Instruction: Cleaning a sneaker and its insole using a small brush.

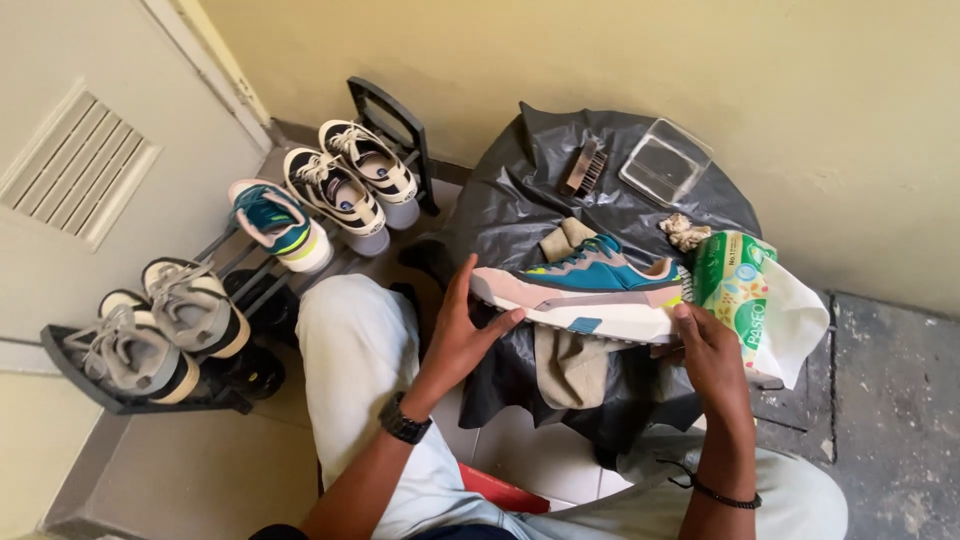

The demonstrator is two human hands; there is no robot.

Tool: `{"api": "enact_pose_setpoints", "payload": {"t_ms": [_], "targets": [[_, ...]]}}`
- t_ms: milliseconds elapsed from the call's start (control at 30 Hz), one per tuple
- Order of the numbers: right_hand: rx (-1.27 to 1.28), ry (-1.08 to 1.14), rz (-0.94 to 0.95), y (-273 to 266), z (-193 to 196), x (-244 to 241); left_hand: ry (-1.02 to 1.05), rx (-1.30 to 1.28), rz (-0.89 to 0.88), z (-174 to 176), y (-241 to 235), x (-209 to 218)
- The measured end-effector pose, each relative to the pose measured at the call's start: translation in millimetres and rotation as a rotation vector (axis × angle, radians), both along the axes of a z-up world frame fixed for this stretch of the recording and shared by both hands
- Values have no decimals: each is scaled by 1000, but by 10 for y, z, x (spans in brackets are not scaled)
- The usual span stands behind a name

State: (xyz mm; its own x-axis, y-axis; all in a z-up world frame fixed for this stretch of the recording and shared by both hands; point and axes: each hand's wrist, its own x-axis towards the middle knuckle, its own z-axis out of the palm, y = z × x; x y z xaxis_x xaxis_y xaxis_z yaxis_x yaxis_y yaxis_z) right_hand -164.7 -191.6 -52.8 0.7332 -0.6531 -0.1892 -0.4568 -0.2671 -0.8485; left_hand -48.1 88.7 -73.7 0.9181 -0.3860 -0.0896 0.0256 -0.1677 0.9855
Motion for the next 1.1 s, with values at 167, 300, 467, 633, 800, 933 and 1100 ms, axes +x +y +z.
{"api": "enact_pose_setpoints", "payload": {"t_ms": [167, 300, 467, 633, 800, 933, 1100], "targets": [[155, -115, 15, -128, -199, -8, 230, -284, 123, 14, -143, -83], [159, -202, -2, -225, -236, -79, 130, -420, 162, 99, -120, -156], [-204, -24, -135, -108, 676, -420, -171, -778, -27, 668, -111, 58], [69, -468, 108, -317, 230, -438, -347, -850, -88, 1026, -415, -10], [960, -568, -331, 891, -11, -347, 133, -860, 215, 549, -734, -143], [992, -635, -419, 1394, 166, -309, 142, -837, 263, 113, -801, 171], [903, -659, -256, 1386, 168, -29, 67, -569, 218, 571, -653, 425]]}}
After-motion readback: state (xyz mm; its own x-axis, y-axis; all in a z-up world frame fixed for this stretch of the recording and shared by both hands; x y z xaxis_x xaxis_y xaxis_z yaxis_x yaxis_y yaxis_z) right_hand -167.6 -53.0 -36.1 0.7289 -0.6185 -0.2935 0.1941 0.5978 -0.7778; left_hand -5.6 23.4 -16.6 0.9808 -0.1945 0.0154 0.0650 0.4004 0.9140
